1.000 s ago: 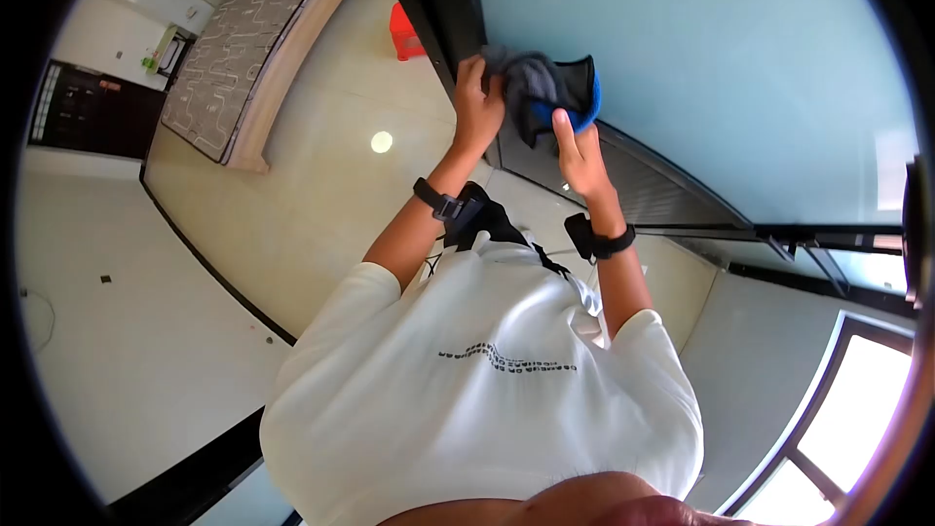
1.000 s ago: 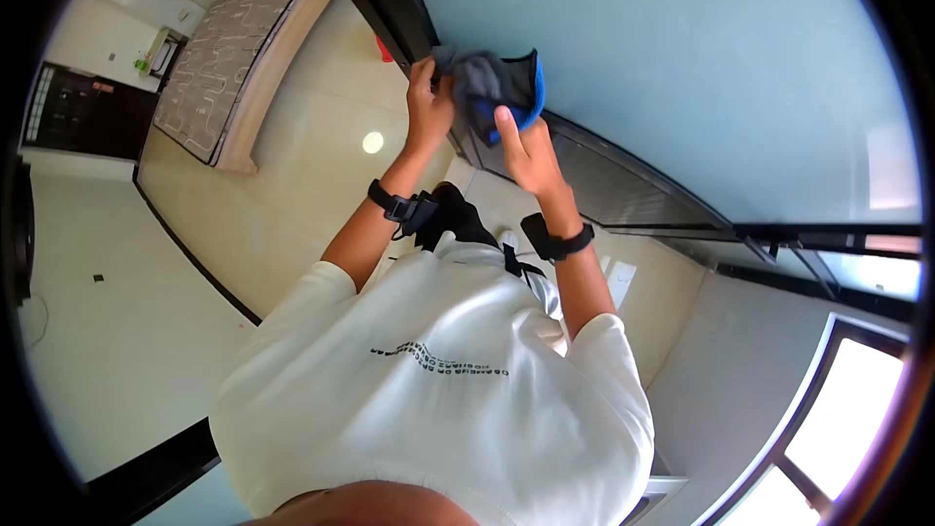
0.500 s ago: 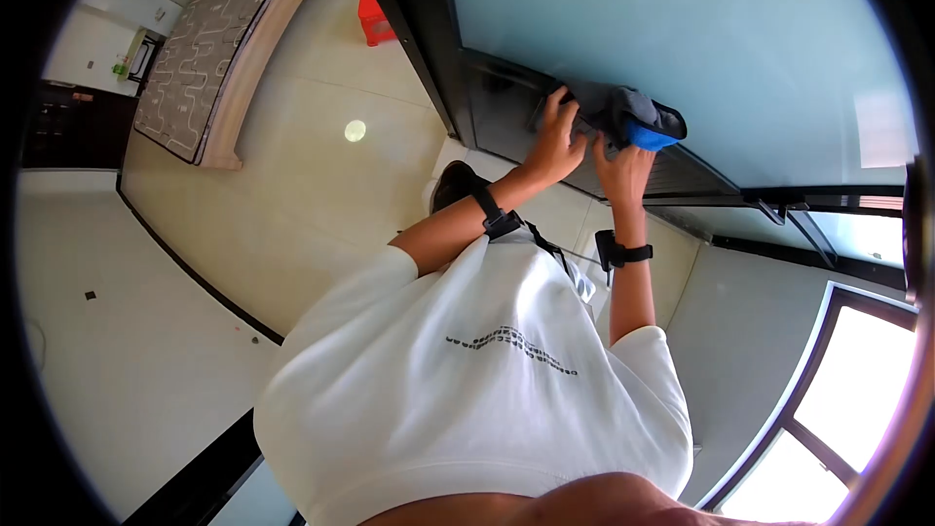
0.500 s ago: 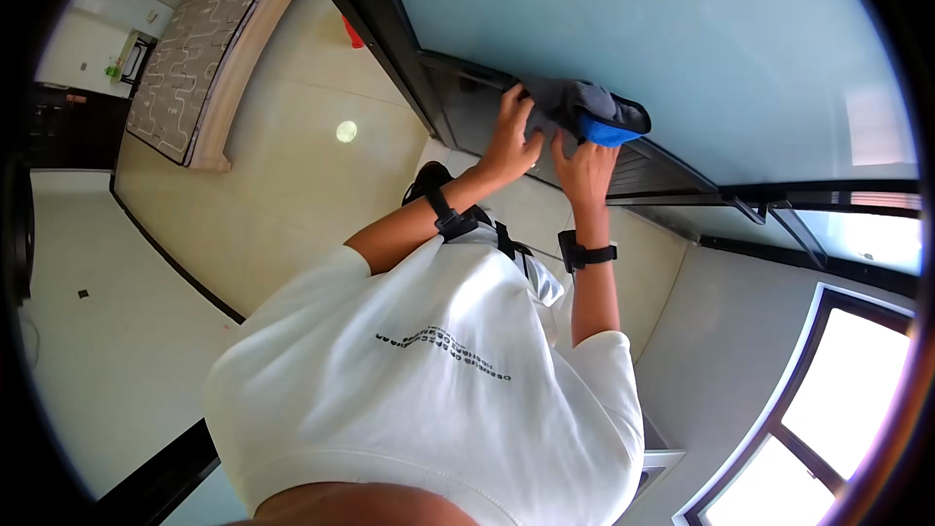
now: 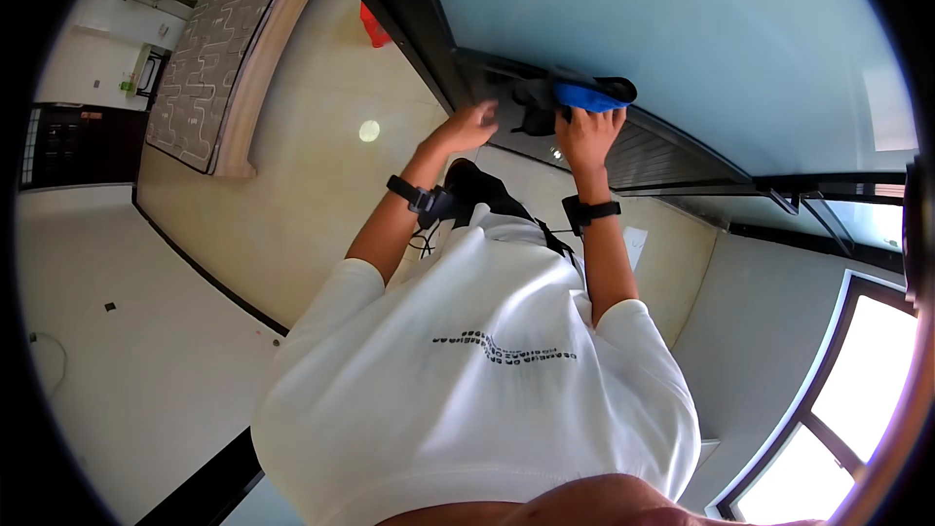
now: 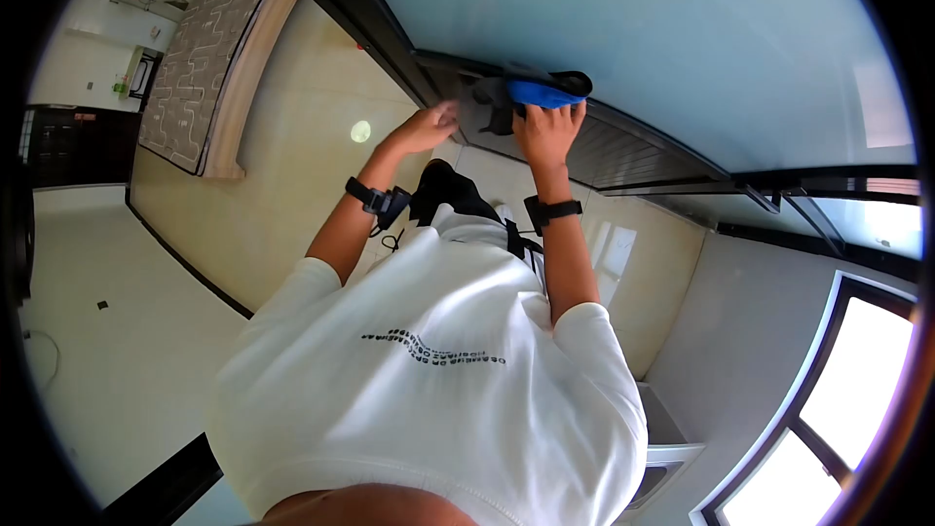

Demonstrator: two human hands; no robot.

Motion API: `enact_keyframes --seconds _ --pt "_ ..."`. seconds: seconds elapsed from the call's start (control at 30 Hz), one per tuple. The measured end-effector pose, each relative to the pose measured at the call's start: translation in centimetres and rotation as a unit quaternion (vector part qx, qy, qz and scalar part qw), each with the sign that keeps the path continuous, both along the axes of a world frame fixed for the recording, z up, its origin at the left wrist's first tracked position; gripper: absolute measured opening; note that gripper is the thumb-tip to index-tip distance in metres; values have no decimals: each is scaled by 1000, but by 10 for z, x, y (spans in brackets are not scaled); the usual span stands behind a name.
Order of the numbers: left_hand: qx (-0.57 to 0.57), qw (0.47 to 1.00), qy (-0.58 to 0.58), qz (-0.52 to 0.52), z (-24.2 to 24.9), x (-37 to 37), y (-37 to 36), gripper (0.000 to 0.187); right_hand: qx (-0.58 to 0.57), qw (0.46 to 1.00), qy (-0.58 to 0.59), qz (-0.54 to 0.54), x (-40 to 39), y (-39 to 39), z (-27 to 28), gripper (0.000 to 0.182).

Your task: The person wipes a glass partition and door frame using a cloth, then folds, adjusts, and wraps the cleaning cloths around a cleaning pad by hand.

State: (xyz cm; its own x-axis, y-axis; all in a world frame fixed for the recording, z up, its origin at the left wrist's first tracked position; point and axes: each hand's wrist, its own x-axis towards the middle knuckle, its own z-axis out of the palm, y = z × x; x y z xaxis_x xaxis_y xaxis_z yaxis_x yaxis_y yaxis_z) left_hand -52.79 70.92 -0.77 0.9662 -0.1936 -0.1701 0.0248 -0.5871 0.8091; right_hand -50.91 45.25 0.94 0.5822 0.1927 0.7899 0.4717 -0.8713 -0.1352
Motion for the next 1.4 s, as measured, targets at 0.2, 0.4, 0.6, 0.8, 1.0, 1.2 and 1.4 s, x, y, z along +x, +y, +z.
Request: enact_keyframes --seconds 0.2,0.4,0.6,0.8,1.0,1.2,1.4 --pt "-107 957 -208 169 73 16 16 18 7 991 13 -132 -19 -90 2 33" --pt "-46 881 -431 190 176 18 31 75 76 966 1 -246 -17 -164 0 21" --pt "55 741 -634 215 242 61 33 70 119 948 67 -288 -15 -154 1 24" --pt "77 648 -694 303 248 111 15 65 175 932 82 -306 -8 -153 4 34" --pt "110 594 -725 331 241 127 22 54 231 911 81 -331 -9 -195 -12 38" --pt "113 575 -738 334 236 130 22 53 354 876 180 -274 -1 -171 -27 49" --pt "122 567 -745 329 239 127 23 51 414 862 268 -117 6 -112 -41 41"
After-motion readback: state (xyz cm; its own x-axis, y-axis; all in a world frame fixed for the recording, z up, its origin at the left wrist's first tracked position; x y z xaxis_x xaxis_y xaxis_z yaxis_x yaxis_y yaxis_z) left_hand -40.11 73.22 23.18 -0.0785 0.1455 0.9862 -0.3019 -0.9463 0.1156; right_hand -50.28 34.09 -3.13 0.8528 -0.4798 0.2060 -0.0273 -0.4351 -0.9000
